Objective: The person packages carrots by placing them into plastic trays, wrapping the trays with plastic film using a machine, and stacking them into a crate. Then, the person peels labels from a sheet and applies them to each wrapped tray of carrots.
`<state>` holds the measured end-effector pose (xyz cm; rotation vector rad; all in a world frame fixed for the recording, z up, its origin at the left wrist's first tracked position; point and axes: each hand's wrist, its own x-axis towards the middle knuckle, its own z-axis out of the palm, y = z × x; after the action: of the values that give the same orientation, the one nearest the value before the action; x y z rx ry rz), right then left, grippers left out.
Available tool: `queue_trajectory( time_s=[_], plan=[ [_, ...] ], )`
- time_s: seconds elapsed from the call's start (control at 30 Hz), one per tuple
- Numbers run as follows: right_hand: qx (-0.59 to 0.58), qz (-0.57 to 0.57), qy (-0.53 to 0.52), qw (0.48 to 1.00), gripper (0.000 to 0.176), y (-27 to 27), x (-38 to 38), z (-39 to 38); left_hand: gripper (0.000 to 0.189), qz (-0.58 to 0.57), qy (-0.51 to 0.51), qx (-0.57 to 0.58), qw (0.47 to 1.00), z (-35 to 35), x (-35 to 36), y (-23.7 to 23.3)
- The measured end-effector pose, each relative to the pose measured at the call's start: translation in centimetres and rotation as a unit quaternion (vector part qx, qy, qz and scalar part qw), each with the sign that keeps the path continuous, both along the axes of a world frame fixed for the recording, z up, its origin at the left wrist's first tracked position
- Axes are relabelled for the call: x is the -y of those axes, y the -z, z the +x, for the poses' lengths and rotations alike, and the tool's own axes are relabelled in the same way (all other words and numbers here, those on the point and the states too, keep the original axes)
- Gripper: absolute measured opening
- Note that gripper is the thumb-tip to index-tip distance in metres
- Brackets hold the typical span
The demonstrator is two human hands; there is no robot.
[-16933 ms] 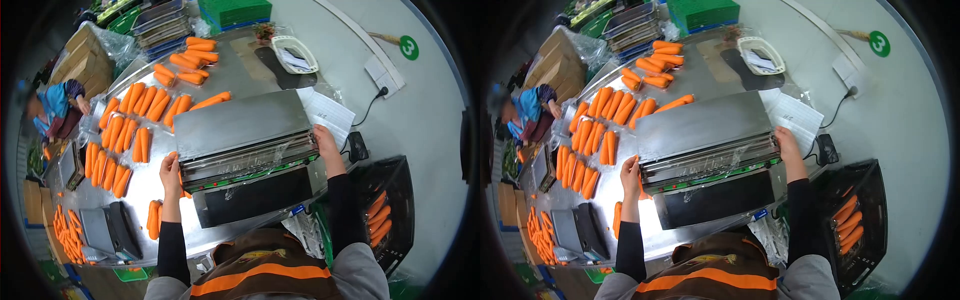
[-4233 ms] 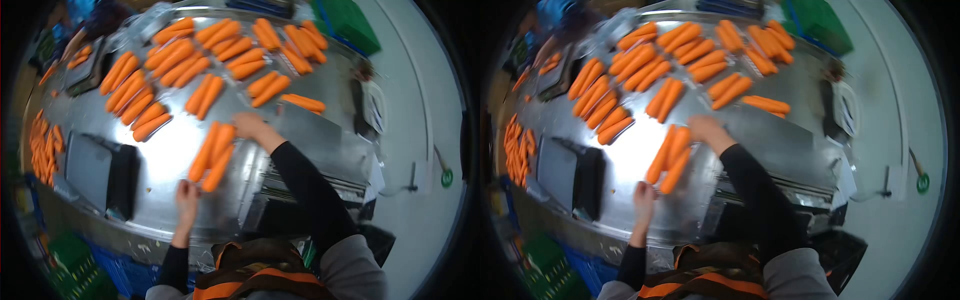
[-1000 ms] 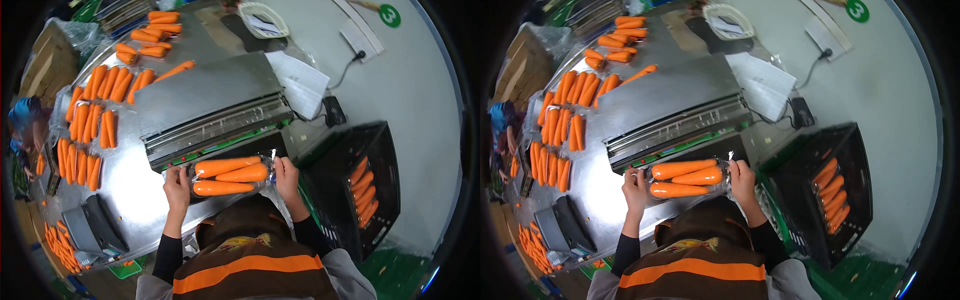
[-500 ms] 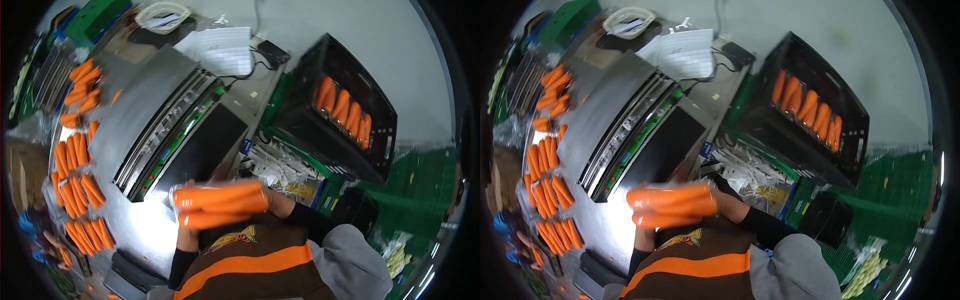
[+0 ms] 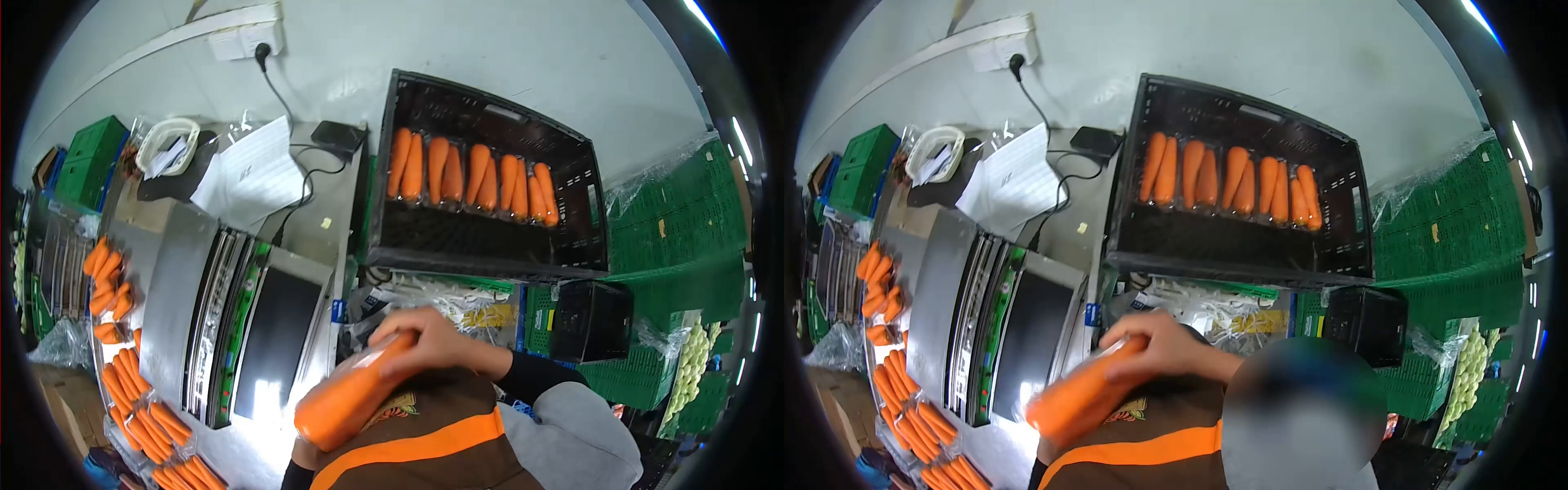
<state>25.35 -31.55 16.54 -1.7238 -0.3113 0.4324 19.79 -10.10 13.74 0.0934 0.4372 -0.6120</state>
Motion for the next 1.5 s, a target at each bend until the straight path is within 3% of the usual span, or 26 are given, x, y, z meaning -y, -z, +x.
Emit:
queue_trajectory(
  time_s=[0.07,0.13,0.2,0.27,0.37,0.4,0.5,0.53,0.6,0.67,0.7,0.73,0.77,0.8,0.83,0.87,0.9,0.97,1.03,1.07,1.17,1.2,1.27,1.33,1.4,1.5],
  plan=[
    [-0.057,0.001,0.081,0.995,0.034,-0.4,4.2,3.8,0.04,0.015,0.009,0.029,0.999,3.9,2.4,-1.7],
    [-0.103,0.098,0.151,0.978,0.03,-2.4,9.1,7.0,0.043,0.076,-0.004,0.089,0.993,7.4,4.3,-3.5],
    [-0.103,0.059,0.287,0.95,0.028,-2.0,14.4,9.7,0.045,0.202,-0.046,0.166,0.964,10.4,4.9,-4.4],
    [-0.174,0.07,0.337,0.923,0.028,0.0,19.5,11.8,0.037,0.38,-0.093,0.212,0.895,11.8,2.9,-3.1],
    [-0.252,0.057,0.391,0.883,0.032,4.3,21.8,12.7,0.028,0.437,-0.173,0.121,0.874,12.1,-0.4,-1.3],
    [-0.261,0.056,0.39,0.881,0.032,6.6,22.6,12.6,0.027,0.442,-0.194,0.094,0.871,11.8,-1.6,-0.4],
    [-0.266,-0.134,0.328,0.897,0.042,14.2,25.1,12.0,0.025,0.461,-0.239,0.048,0.853,10.0,-3.8,1.0],
    [-0.268,-0.136,0.32,0.899,0.042,14.5,24.9,11.7,0.025,0.463,-0.244,0.042,0.851,9.2,-4.4,1.5],
    [-0.252,-0.309,0.242,0.885,0.051,15.2,23.4,11.6,0.024,0.43,-0.25,0.029,0.867,7.1,-5.7,2.9],
    [-0.26,-0.267,0.212,0.904,0.058,16.8,23.9,11.2,0.023,0.482,-0.252,-0.033,0.838,4.8,-6.3,3.7],
    [-0.21,-0.274,0.152,0.926,0.055,17.0,24.4,11.5,0.023,0.546,-0.234,-0.035,0.803,3.2,-6.9,4.3],
    [-0.085,-0.324,0.061,0.94,0.053,17.0,24.9,11.3,0.021,0.531,-0.257,-0.098,0.801,1.7,-7.6,5.0],
    [0.051,-0.371,-0.013,0.927,0.053,17.5,25.1,12.3,0.019,0.561,-0.235,-0.155,0.778,0.3,-8.8,5.4],
    [0.201,-0.366,-0.038,0.908,0.054,17.9,26.1,13.4,0.017,0.496,-0.301,-0.135,0.804,-2.5,-10.4,7.7],
    [0.218,-0.513,-0.064,0.828,0.044,15.0,25.5,14.7,0.017,0.498,-0.332,-0.175,0.782,-3.9,-11.5,6.9],
    [0.15,-0.505,0.033,0.85,0.047,13.2,24.4,16.8,0.017,0.507,-0.359,-0.207,0.756,-5.9,-13.1,6.3],
    [0.183,-0.53,0.082,0.824,0.04,11.0,23.6,19.1,0.017,0.518,-0.398,-0.228,0.722,-8.8,-14.9,6.7],
    [0.316,-0.369,0.156,0.86,0.041,-1.1,6.8,16.0,0.017,0.526,-0.472,-0.279,0.65,-14.0,-18.6,8.2],
    [0.283,-0.241,0.148,0.917,0.035,-0.3,-2.5,16.6,0.019,0.519,-0.545,-0.343,0.562,-19.0,-23.9,10.8],
    [0.23,-0.119,0.148,0.954,0.03,-0.2,-7.0,16.6,0.021,0.511,-0.574,-0.379,0.516,-21.4,-26.6,12.5],
    [0.092,-0.051,-0.102,0.989,0.02,-3.1,-26.4,9.8,0.022,0.488,-0.606,-0.448,0.441,-27.8,-34.2,17.3],
    [0.041,-0.069,-0.182,0.98,0.019,-2.9,-32.0,7.7,0.023,0.5,-0.606,-0.462,0.413,-28.4,-36.8,16.4],
    [-0.023,-0.03,-0.393,0.919,0.017,-2.6,-42.5,3.1,0.028,0.629,-0.582,-0.434,0.278,-32.4,-43.7,18.8],
    [-0.139,-0.048,-0.509,0.848,0.025,-0.7,-52.6,-1.1,0.03,0.704,-0.519,-0.468,0.127,-34.8,-50.7,17.0],
    [-0.125,-0.058,-0.568,0.812,0.027,4.4,-61.6,-4.1,0.035,0.676,-0.576,-0.448,0.101,-37.1,-57.2,15.7],
    [-0.177,-0.091,-0.57,0.797,0.03,10.3,-74.2,-10.1,0.042,0.664,-0.556,-0.486,0.116,-42.5,-65.7,18.0]
  ],
)
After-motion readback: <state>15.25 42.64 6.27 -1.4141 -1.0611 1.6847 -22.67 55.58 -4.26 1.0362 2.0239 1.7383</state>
